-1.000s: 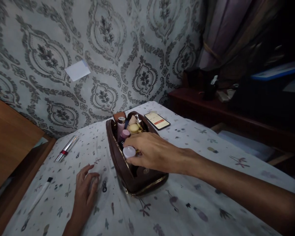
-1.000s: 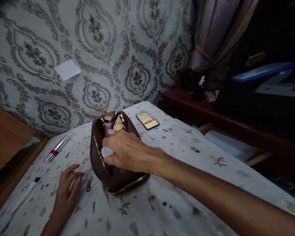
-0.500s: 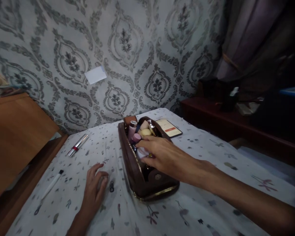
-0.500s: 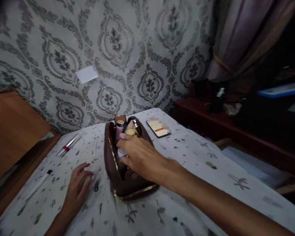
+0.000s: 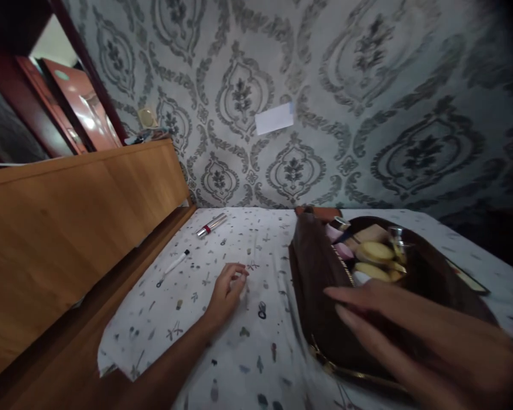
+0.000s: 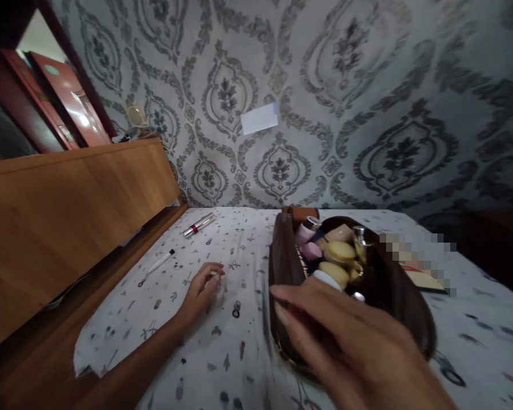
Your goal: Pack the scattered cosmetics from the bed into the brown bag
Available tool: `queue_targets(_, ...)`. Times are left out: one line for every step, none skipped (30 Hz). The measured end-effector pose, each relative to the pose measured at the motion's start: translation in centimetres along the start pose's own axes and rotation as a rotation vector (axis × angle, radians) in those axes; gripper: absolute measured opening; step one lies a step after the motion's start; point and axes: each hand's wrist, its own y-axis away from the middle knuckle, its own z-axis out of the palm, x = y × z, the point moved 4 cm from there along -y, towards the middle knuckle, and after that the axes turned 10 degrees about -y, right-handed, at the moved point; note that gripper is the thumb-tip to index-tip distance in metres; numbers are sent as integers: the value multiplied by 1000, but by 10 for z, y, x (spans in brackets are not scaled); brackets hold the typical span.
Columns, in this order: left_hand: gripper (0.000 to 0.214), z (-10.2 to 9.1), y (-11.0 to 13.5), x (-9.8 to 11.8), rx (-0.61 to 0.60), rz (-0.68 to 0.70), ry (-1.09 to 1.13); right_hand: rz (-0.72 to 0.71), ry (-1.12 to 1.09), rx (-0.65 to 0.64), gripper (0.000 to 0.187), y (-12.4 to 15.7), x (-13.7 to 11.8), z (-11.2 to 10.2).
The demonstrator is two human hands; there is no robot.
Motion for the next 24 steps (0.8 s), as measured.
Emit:
queue_targets(24,-6,-1,-2,-7,6,-21,-48,-12,-12,26,-1,-8,10)
queue_targets(23,-14,-3,-6,-14,30,-63,-83,-42,-44,26,-4,-16,21)
queue_targets(21,-24,-5,-10,-14,68,-132,-104,-106,-86,23,-9,-24,33)
queue_targets(19,-36,-8,-16,-5,102,-245,-90,-181,-151,21,-15,-31,45)
queue_targets(17,-49,-10,-24,11,118,-381,-61,-248,-216,19,-20,-37,58)
queue_targets(15,-63,-13,-34,36,112,-531,-13,-300,-272,19,-26,-42,72)
queue_targets(14,-78,-15,-45,69,71,-698,27,-346,-327,20,-30,-45,85)
queue_targets(14,-93,-16,-56,110,20,-784,69,-376,-369,20,-32,-47,98)
queue_targets(15,-108,-17,-67,149,-29,-839,99,-404,-401,20,-33,-48,112)
queue_targets(16,-121,-16,-78,187,-77,-879,132,-421,-426,20,-33,-47,125)
queue_targets(17,-133,-13,-87,219,-117,-905,167,-434,-448,19,-32,-45,139)
queue_targets(19,-142,-10,-95,236,-152,-931,202,-449,-465,19,-30,-44,152)
queue_targets(20,-149,-7,-102,236,-184,-963,242,-467,-480,19,-27,-43,166)
queue_targets(22,-153,-3,-108,227,-213,-997,282,-493,-484,19,-25,-43,179)
queue_targets(25,-155,1,-114,187,-266,-1088,322,-529,-481,18,-24,-44,191)
queue_targets(29,-155,4,-120,133,-290,-1171,368,-580,-480,17,-24,-45,204)
queue_targets(33,-155,6,-124,101,-304,-1226,437,-655,-486,16,-23,-46,217)
queue_targets(36,-155,7,-129,88,-316,-1262,544,-763,-501,15,-23,-45,231)
queue_targets(41,-153,6,-131,71,-270,-1278,681,-903,-501,15,-22,-43,244)
queue_targets(44,-152,5,-135,76,-250,-1285,807,-1035,-491,14,-22,-40,256)
queue_targets(46,-151,4,-138,88,-247,-1278,923,-1144,-444,12,-21,-36,266)
queue_targets(47,-150,2,-141,92,-232,-1261,1010,-1240,-384,10,-19,-31,274)
queue_targets(47,-149,1,-145,92,-228,-1242,1081,-1324,-330,10,-17,-26,280)
queue_targets(46,-149,0,-148,93,-224,-1222,1128,-1416,-272,14,-14,-22,284)
